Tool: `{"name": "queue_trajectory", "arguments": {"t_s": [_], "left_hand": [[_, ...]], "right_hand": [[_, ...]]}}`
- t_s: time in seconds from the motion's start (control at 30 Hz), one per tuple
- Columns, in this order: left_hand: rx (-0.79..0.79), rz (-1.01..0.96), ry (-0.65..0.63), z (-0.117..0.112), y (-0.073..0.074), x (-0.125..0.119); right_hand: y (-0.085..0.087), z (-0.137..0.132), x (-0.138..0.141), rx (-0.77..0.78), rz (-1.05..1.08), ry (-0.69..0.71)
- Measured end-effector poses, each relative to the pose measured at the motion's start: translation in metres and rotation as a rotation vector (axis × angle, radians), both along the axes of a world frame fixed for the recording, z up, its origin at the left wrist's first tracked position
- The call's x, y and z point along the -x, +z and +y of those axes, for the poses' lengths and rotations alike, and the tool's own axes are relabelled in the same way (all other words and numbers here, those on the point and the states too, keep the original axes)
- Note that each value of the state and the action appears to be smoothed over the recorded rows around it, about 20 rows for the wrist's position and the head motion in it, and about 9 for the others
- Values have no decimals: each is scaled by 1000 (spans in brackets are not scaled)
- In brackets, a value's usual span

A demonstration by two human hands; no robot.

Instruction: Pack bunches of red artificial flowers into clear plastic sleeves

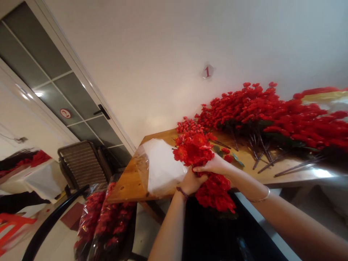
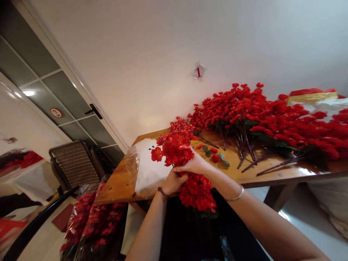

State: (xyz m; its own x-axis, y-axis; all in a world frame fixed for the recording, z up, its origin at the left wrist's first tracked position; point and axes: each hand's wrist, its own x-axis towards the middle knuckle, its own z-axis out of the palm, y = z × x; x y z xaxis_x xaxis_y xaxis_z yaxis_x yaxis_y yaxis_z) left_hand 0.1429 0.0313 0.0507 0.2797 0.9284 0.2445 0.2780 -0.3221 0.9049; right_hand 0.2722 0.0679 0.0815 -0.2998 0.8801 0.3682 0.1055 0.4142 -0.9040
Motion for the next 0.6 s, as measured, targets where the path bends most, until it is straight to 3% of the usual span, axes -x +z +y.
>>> {"name": "queue_trajectory", "arguments": {"t_s": [0.17,0.37,0.5,0.6], "left_hand": [[12,167,47,2,2,-5],[-119,234,10,-1,15,-17],[-127,203,45,-5,19,-26],[-95,54,-16,-10,20,-29]], "right_hand": [[-1,3,-1,-45,-55,-38],[-8,-1,-4,-43,107,-236],[-5,-6,-13,6,162,-300],[-2,-9,-23,51,184,-348]]}}
